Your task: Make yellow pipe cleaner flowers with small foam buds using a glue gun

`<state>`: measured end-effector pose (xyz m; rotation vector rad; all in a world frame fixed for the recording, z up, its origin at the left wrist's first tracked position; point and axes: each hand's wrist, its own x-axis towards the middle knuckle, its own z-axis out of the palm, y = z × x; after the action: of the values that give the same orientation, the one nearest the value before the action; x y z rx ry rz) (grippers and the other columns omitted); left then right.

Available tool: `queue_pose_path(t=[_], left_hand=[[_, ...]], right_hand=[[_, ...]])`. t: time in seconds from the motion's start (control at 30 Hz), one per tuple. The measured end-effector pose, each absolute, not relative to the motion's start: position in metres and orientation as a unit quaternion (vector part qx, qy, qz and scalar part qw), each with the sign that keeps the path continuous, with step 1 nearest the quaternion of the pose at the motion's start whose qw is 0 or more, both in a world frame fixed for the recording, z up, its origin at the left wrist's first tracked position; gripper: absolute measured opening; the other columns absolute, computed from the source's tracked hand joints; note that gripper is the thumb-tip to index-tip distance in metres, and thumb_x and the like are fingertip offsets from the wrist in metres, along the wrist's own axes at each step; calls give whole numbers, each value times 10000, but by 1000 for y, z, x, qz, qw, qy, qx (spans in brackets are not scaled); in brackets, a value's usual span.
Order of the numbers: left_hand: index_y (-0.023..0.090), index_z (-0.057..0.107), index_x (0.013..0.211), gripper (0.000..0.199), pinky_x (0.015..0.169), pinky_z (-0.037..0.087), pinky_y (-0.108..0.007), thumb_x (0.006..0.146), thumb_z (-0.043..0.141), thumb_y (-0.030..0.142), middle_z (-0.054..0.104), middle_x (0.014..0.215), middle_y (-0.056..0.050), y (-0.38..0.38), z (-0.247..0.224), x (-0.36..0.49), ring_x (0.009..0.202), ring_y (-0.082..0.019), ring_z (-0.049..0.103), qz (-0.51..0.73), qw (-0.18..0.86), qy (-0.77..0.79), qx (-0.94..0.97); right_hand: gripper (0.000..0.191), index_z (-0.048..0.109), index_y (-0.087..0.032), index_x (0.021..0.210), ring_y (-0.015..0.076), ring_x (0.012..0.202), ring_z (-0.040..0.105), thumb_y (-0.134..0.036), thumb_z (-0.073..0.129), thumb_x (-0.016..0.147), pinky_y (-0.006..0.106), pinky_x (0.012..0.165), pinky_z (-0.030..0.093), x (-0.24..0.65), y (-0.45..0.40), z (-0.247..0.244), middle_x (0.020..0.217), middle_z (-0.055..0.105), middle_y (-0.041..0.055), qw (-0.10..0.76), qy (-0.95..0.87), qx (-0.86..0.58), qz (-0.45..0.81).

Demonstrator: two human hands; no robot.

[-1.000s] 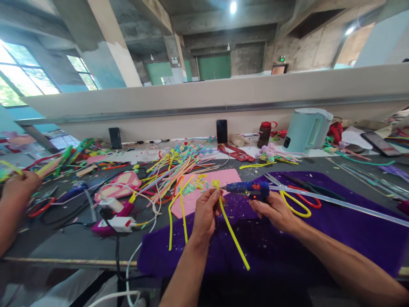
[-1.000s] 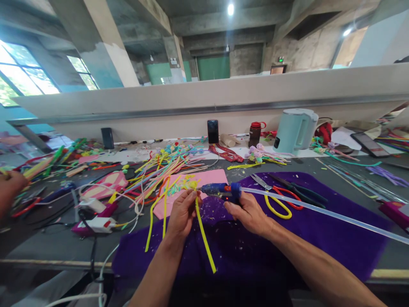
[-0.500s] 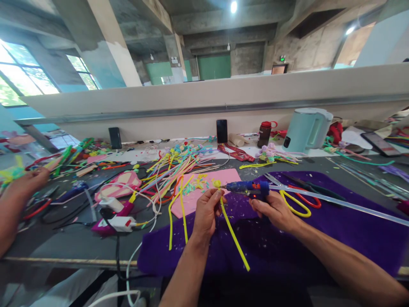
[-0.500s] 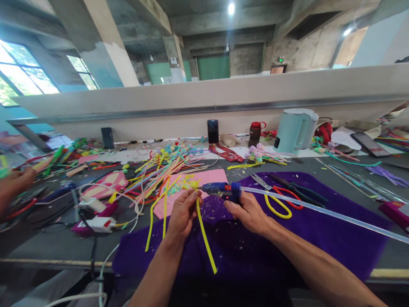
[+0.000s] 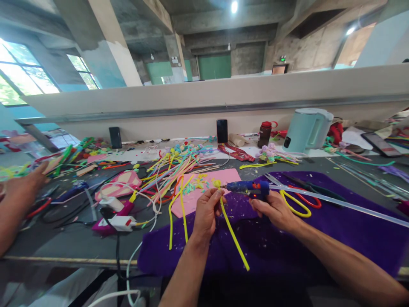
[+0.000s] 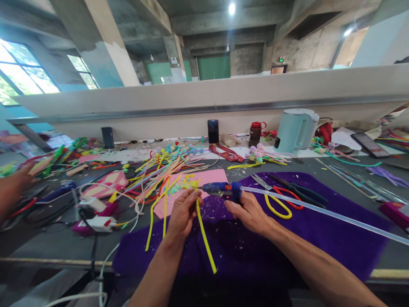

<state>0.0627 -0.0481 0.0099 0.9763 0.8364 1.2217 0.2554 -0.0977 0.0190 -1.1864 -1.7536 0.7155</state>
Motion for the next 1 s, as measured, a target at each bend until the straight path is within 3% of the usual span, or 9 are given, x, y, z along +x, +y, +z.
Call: queue_pose_path(t=[0.17, 0.3, 0.47, 0.6, 0.77, 0.9, 1.0], left_hand=[[140, 597, 728, 242, 335, 243, -153, 643, 650, 360, 563, 555, 23, -48, 9, 63, 380, -29, 393, 551, 623, 355, 427], [131, 608, 720, 227, 348, 253, -165, 662, 629, 350, 585, 555, 1, -54, 7, 64, 387, -37, 407, 513, 650, 326, 455], [129, 613, 720, 199, 357, 245, -177, 704, 587, 326, 595, 576, -15, -59, 5, 66, 394, -43, 419, 491, 662, 274, 495], [128, 607, 711, 213, 357, 241, -181, 694, 596, 340, 589, 566, -17, -60, 5, 67, 392, -47, 425, 482, 675, 256, 496], [124, 611, 726, 225, 369, 257, -177, 693, 594, 346, 589, 589, -16, -61, 6, 66, 406, -44, 431, 477, 682, 246, 497], [115, 609, 740, 229, 375, 270, -168, 701, 584, 339, 592, 608, -25, -61, 6, 65, 419, -45, 433, 466, 686, 242, 504], [117, 608, 735, 209, 381, 274, -165, 703, 584, 322, 587, 593, -16, -61, 7, 65, 416, -41, 430, 463, 693, 232, 502]], right_hand=[[353, 588, -134, 754, 116, 500, 479, -431, 413, 828, 232, 500, 358, 260, -89, 21, 518, 522, 8, 474, -651, -480, 348], [353, 539, -140, 723, 98, 452, 455, -485, 484, 777, 215, 424, 330, 268, -72, 8, 558, 533, 10, 514, -523, -539, 415], [330, 502, -155, 739, 74, 376, 420, -463, 610, 691, 190, 359, 285, 278, -57, -5, 525, 521, -20, 431, -484, -572, 503], [383, 549, -160, 900, 83, 357, 433, -464, 618, 678, 195, 350, 289, 275, -48, -6, 524, 543, -17, 391, -498, -605, 483], [427, 608, -130, 899, 137, 504, 542, -501, 567, 693, 235, 452, 374, 281, -33, -13, 679, 623, 45, 327, -599, -640, 353], [449, 631, -141, 920, 244, 693, 603, -524, 504, 722, 303, 569, 405, 291, -32, -11, 747, 657, 79, 178, -678, -709, 77], [396, 593, -188, 1042, 255, 744, 618, -447, 473, 767, 309, 590, 412, 281, -34, 6, 881, 668, 80, 138, -706, -688, -90]])
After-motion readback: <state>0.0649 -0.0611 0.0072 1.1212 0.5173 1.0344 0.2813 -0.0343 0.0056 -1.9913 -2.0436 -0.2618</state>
